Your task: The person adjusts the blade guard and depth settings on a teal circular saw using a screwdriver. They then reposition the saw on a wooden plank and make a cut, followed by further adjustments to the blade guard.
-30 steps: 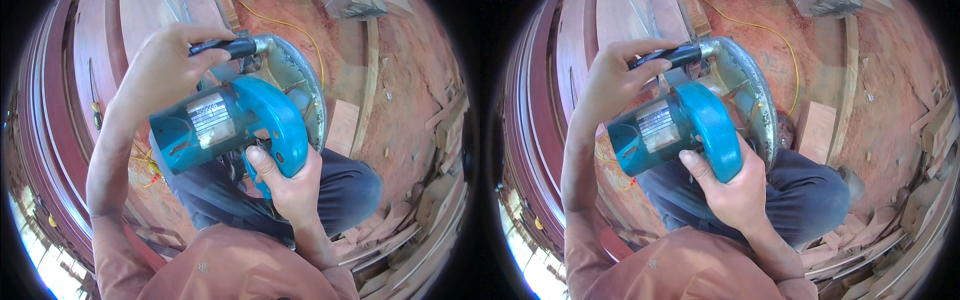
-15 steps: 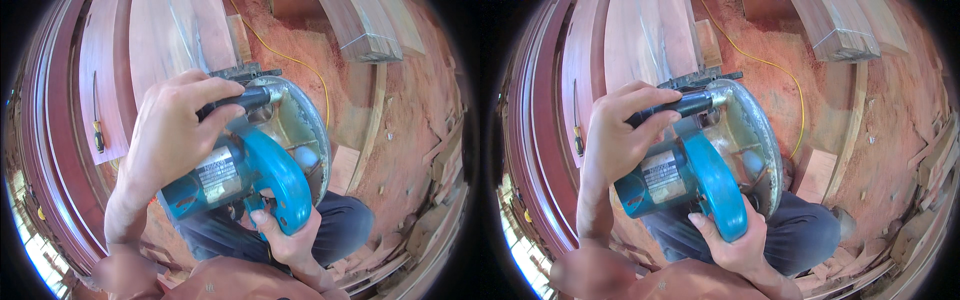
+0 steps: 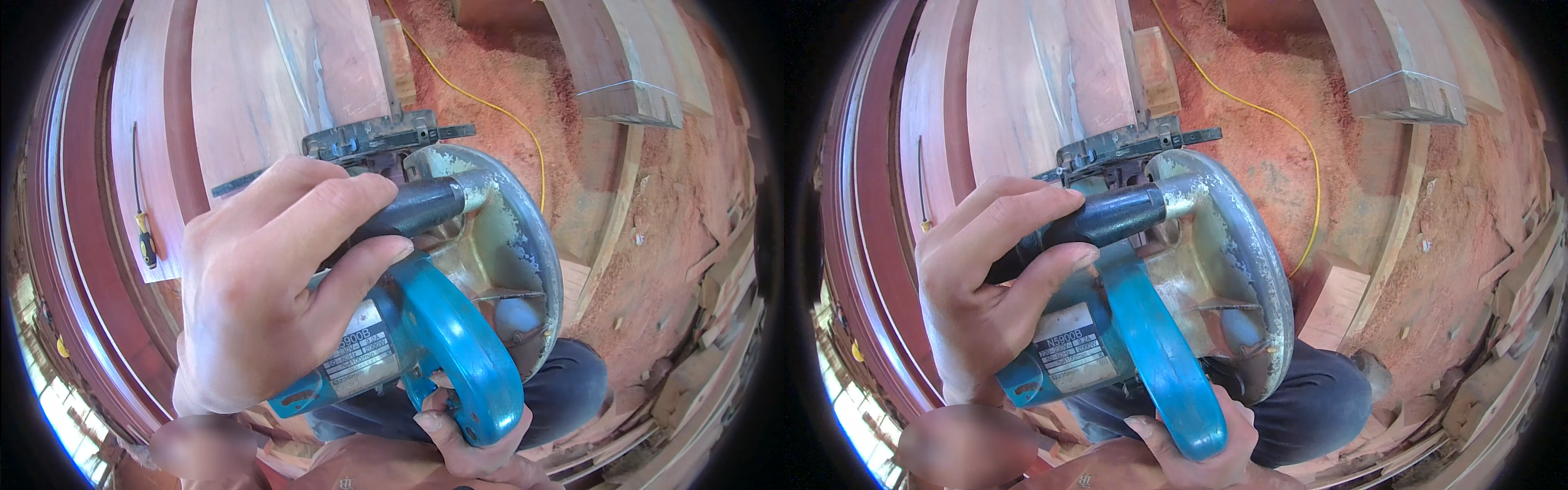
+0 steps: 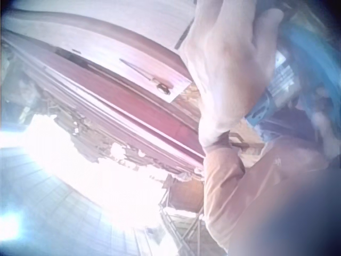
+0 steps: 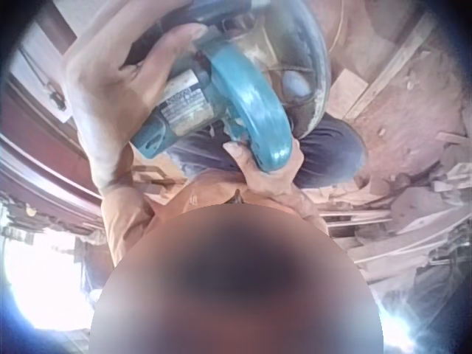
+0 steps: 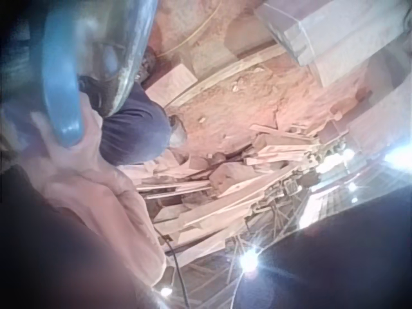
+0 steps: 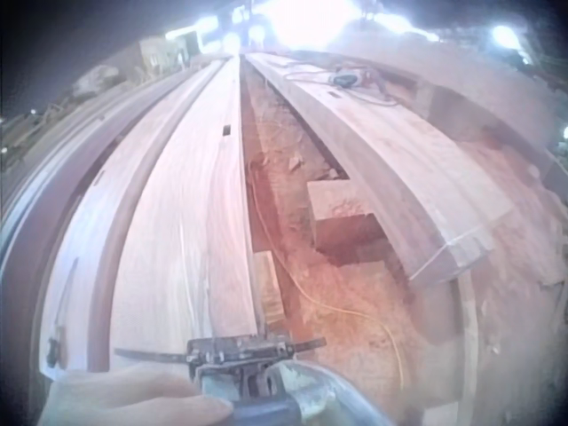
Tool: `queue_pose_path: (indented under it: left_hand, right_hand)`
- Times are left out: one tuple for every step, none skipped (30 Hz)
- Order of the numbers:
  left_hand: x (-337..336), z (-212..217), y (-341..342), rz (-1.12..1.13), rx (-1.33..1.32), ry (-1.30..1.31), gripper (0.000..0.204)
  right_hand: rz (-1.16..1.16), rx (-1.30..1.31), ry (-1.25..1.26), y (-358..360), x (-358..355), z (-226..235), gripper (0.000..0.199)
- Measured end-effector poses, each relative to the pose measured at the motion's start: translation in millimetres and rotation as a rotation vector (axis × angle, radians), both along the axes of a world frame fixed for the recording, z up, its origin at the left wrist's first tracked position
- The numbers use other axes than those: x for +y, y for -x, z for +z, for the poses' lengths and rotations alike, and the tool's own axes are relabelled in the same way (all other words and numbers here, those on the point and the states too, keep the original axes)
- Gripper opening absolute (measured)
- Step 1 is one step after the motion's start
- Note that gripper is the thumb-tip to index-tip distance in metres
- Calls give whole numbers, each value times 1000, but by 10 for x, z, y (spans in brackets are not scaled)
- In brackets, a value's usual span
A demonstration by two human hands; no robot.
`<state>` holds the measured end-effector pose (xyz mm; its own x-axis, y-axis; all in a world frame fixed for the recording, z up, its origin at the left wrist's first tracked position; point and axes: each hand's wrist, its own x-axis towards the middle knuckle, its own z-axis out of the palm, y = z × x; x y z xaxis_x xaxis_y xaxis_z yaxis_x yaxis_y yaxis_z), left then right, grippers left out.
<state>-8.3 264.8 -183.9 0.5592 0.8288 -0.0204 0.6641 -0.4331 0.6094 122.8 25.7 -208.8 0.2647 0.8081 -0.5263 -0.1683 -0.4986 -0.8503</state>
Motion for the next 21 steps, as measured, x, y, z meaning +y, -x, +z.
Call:
queue_pose_path:
  left_hand:
    - [0, -4, 17, 12, -16, 24, 35]
    - [-10, -2, 52, 33, -38, 63, 38]
    - [-26, -9, 100, 90, -61, 98, 42]
    - [-51, -8, 173, 157, -89, 147, 48]
    - [-87, -11, 259, 247, -114, 196, 52]
    - [-130, -20, 362, 297, -200, 235, 57]
    - [-179, -47, 471, 370, -283, 275, 60]
    - [-225, -80, 586, 460, -357, 312, 63]
    - [-249, -113, 712, 450, -395, 325, 71]
    - [-297, -158, 813, 470, -441, 326, 80]
    - [-393, -225, 872, 467, -491, 363, 83]
    - [-503, -282, 906, 477, -558, 391, 86]
    - [-607, -312, 937, 459, -612, 400, 89]
    - [-742, -325, 941, 619, -585, 458, 96]
    - [-913, -350, 896, 752, -543, 497, 103]
    - [-1042, -349, 869, 882, -501, 524, 110]
    - [-1089, -406, 866, 708, -552, 471, 120]
    - [-1131, -441, 861, 534, -617, 412, 131]
    - [-1190, -481, 823, 564, -686, 377, 134]
    - [-1219, -498, 801, 593, -711, 371, 137]
    - [-1239, -488, 788, 627, -618, 364, 133]
  right_hand:
    - [9, -3, 2, -9, -10, -1, 46]
    - [17, -6, 4, -18, -19, -1, 46]
    - [32, -18, 2, -27, -26, -1, 46]
    - [47, -30, 0, -34, -30, -1, 46]
    - [61, -42, -3, -38, -33, -1, 46]
    - [59, -31, 9, -39, -34, -2, 46]
    - [55, -21, 20, -37, -34, 0, 46]
    - [50, -11, 31, -34, -30, 2, 46]
    - [41, 7, 40, -32, -26, 5, 46]
    - [32, 24, 49, -28, -20, 9, 46]
    - [24, 40, 57, -26, -10, 11, 45]
    - [21, 13, 44, -21, 0, 16, 45]
    - [18, -13, 32, -12, 15, 19, 44]
    - [15, -40, 21, -6, 30, 21, 44]
    - [7, -6, 30, -6, 48, 22, 44]
    - [-2, 27, 38, -6, 68, 23, 44]
    - [-12, 59, 46, -7, 88, 24, 43]
    - [-14, 45, 49, -5, 114, 24, 43]
    - [-19, 33, 52, 0, 141, 29, 43]
    - [-27, 22, 55, 4, 174, 36, 43]
    - [-15, 20, 33, 0, 211, 47, 43]
